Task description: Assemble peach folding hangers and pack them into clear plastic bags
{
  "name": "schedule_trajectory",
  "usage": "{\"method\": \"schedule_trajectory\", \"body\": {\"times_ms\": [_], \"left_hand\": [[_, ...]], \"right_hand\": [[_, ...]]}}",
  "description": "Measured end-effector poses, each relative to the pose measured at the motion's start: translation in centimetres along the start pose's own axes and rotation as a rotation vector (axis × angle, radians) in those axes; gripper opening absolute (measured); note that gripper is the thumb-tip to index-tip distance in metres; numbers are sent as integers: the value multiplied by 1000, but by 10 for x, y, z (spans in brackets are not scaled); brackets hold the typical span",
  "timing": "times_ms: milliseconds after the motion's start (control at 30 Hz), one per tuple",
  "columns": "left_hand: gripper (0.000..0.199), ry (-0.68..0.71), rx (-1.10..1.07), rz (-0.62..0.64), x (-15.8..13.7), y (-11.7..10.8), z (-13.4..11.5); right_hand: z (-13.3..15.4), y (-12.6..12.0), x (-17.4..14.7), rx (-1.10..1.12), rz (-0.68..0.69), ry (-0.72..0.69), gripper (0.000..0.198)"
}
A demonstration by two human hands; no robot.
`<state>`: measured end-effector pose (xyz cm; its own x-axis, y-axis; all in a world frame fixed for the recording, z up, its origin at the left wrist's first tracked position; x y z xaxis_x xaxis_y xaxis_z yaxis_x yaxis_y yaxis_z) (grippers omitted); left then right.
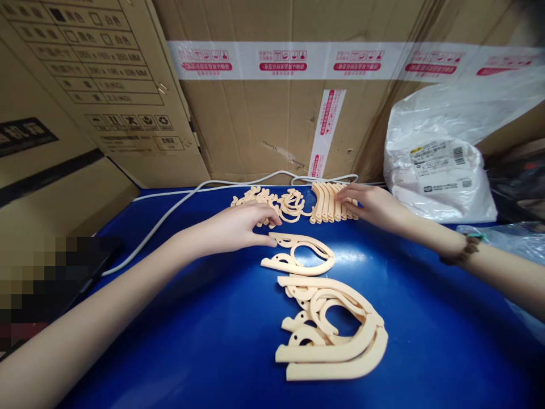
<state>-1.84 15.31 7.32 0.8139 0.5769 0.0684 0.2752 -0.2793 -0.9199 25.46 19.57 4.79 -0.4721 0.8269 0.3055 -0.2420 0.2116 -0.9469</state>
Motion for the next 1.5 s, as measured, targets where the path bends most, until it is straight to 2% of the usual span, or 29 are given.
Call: {"method": "schedule_trajectory", "body": {"times_ms": [100, 200, 300, 433, 500, 567, 700, 767, 867, 933, 1000, 1100, 1167, 1233, 1367, 1433, 1500], "left_hand": [[35, -3, 65, 62, -2, 7, -4], [28, 3, 84, 87, -1, 14, -3], [21, 28, 35, 78, 1, 17, 0], [20, 65, 19, 50, 4, 16, -1], [20, 72, -9, -25, 8, 11, -4], [16, 33, -133, -141, 11, 4, -6], [13, -131, -625, -429, 18, -14, -5], [10, -172, -732, -537, 22, -25, -5], [14, -184, -641, -635, 28, -42, -5], [21, -165, -510, -668, 30, -50, -5], [25, -148, -308, -656, 31, -53, -7], [29, -147, 22, -596, 29, -48, -11], [28, -138, 162, -557, 28, -41, -13], [26, -110, 252, -524, 27, -34, -14], [27, -109, 315, -505, 26, -28, -6], [28, -186, 276, -559, 22, -33, 10], [29, -333, 158, -597, 15, -39, 35]], "right_hand": [[-1, -1, 1, -21, 2, 36, 32], [10, -8, 0, 14, -20, 73, 33], [40, -16, -6, 109, -35, 35, 30], [91, -12, -12, 211, 86, -30, 32], [107, -7, -10, 263, 134, -19, 33], [112, -6, -2, 358, 132, 19, 30], [104, -24, 20, 510, 2, 116, 31], [98, -40, 30, 535, -78, 124, 33], [92, -63, 40, 446, -221, 124, 31], [91, -74, 44, 213, -325, 96, 26], [93, -78, 46, -90, -344, 44, 21], [93, -70, 50, -376, -160, -12, 22], [92, -65, 50, -331, -17, -42, 16], [93, -62, 50, -123, 76, -78, 14], [86, -60, 49, 341, 223, -94, 30], [74, -56, 46, 569, 330, -15, 29], [60, -50, 42, 795, 436, 123, 28]]}}
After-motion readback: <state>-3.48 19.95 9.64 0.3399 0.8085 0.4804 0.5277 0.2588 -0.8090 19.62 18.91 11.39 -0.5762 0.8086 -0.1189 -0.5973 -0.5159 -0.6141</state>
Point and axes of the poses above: each hand's wrist, its own x-axis towards the middle knuckle, its own y-axis out of the palm, z = x × y, the point moved 5 cm from there along x, towards the middle knuckle, and after that the axes turned 11 degrees about y, right-handed, at the moved point
